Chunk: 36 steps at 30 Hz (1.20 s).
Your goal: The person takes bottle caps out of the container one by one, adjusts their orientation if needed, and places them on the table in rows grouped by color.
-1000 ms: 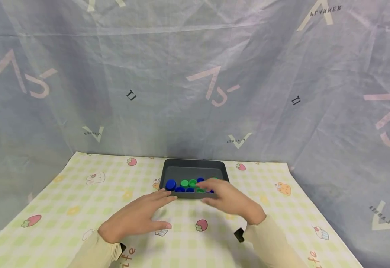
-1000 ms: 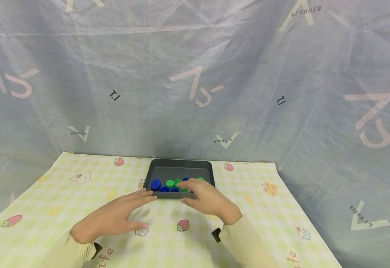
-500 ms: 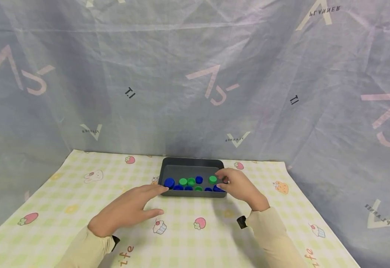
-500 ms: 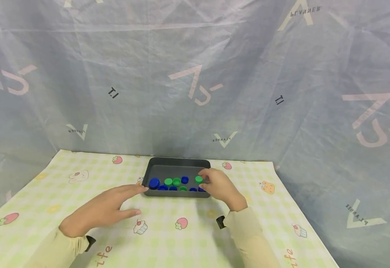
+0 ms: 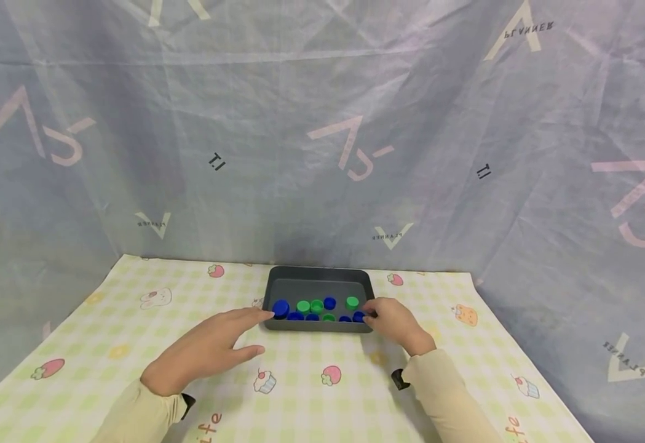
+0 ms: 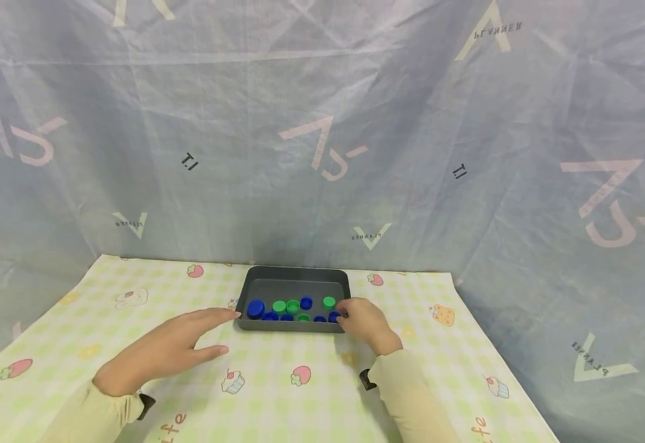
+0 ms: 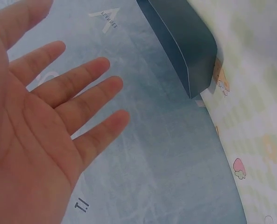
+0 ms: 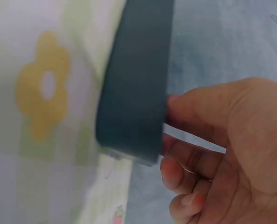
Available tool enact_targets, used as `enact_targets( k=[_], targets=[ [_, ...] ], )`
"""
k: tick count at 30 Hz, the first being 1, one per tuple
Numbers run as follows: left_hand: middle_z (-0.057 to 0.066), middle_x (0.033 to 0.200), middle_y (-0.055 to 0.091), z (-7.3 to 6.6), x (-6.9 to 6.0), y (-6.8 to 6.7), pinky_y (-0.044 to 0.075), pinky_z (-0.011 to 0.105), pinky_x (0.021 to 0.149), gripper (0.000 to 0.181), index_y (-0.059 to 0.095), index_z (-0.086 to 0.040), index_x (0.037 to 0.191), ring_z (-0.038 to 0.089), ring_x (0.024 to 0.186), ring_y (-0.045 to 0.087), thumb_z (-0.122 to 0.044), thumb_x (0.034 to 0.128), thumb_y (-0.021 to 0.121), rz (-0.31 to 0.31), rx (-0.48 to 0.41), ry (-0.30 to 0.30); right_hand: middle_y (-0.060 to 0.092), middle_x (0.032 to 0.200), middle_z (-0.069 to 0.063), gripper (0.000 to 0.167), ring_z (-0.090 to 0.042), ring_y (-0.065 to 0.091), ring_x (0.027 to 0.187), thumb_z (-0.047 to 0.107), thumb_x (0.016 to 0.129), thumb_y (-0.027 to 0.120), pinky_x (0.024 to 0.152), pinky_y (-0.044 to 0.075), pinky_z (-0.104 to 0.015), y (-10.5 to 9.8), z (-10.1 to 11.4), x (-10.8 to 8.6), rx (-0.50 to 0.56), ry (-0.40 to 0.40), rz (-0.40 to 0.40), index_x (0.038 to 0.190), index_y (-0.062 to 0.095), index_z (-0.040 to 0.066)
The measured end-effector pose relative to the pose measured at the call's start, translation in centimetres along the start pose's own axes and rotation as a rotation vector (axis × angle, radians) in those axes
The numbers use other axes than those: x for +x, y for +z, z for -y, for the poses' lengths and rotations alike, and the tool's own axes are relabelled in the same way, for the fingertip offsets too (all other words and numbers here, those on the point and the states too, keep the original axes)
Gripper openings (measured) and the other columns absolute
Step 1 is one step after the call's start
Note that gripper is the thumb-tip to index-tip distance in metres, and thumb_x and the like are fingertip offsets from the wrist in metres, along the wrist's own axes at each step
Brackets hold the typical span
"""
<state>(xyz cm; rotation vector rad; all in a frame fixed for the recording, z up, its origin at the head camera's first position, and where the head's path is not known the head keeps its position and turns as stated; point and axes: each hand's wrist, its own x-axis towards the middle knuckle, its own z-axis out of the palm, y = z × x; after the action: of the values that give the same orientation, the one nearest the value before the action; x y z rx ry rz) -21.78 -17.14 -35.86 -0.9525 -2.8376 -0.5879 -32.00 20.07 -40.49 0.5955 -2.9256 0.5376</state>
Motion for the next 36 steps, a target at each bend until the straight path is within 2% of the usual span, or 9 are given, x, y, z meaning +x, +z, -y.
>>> enact_targets(
  k=[6,9,14,21,27,32,36],
  targets=[
    [0.007,0.147,0.051,-0.1,0.2,0.0,0.041,0.049,0.106,0.056,0.050,-0.018,0.146,0.028,0.136,0.047,-0.039,0.0965,0.065,0.005,0.002,-0.006,0.061,0.076,0.007,0.012,-0.013,0.052,0.069,0.017,0.096,0.066,0.071,0.047,-0.036,0.4,0.0,0.2,-0.013,-0.002,0.025,0.095,0.077,0.011],
    [0.007,0.147,0.052,-0.1,0.1,0.1,0.042,0.049,0.106,0.055,0.051,-0.018,0.146,0.028,0.136,0.048,-0.038,0.0961,0.066,0.005,0.010,-0.008,0.056,0.068,0.007,0.017,-0.013,0.049,0.064,0.018,0.098,0.064,0.067,0.044,-0.034,0.5,0.1,0.2,0.011,0.007,0.028,0.085,0.074,0.013],
    [0.007,0.146,0.052,-0.2,0.1,0.1,0.042,0.048,0.106,0.055,0.052,-0.018,0.145,0.027,0.135,0.048,-0.037,0.0955,0.067,0.005,0.021,-0.018,0.053,0.064,0.005,0.023,-0.013,0.048,0.061,0.020,0.099,0.062,0.063,0.041,-0.033,0.9,-0.2,0.1,0.039,0.010,0.031,0.078,0.067,0.013],
    [0.009,0.147,0.051,-0.2,0.1,0.2,0.042,0.049,0.106,0.056,0.051,-0.019,0.146,0.028,0.136,0.048,-0.037,0.0952,0.067,0.006,0.025,-0.032,0.052,0.065,0.006,0.022,-0.012,0.047,0.060,0.023,0.098,0.064,0.062,0.040,-0.031,0.7,-0.2,-0.2,0.039,0.023,0.017,0.076,0.062,0.018],
    [0.010,0.148,0.050,-0.2,0.1,0.2,0.041,0.050,0.107,0.058,0.049,-0.018,0.148,0.030,0.136,0.047,-0.036,0.0954,0.067,0.013,0.013,-0.032,0.054,0.066,0.007,0.017,-0.012,0.048,0.060,0.019,0.096,0.065,0.061,0.041,-0.031,0.3,-0.2,-0.3,0.059,-0.001,0.004,0.080,0.066,0.014],
    [0.010,0.147,0.050,-0.1,0.2,0.2,0.040,0.051,0.107,0.057,0.050,-0.018,0.147,0.030,0.136,0.047,-0.037,0.0956,0.067,0.017,0.006,-0.035,0.056,0.067,0.008,0.016,-0.011,0.048,0.061,0.019,0.095,0.067,0.062,0.043,-0.032,0.2,-0.1,-0.3,0.052,0.009,-0.006,0.080,0.065,0.016],
    [0.009,0.148,0.050,-0.1,0.1,0.1,0.041,0.051,0.106,0.058,0.049,-0.018,0.147,0.029,0.136,0.047,-0.037,0.0955,0.067,0.018,0.003,-0.032,0.061,0.073,0.008,0.007,-0.010,0.053,0.064,0.021,0.093,0.071,0.065,0.047,-0.034,-0.1,0.1,-0.3,0.054,0.040,-0.008,0.094,0.068,0.014]
  ],
)
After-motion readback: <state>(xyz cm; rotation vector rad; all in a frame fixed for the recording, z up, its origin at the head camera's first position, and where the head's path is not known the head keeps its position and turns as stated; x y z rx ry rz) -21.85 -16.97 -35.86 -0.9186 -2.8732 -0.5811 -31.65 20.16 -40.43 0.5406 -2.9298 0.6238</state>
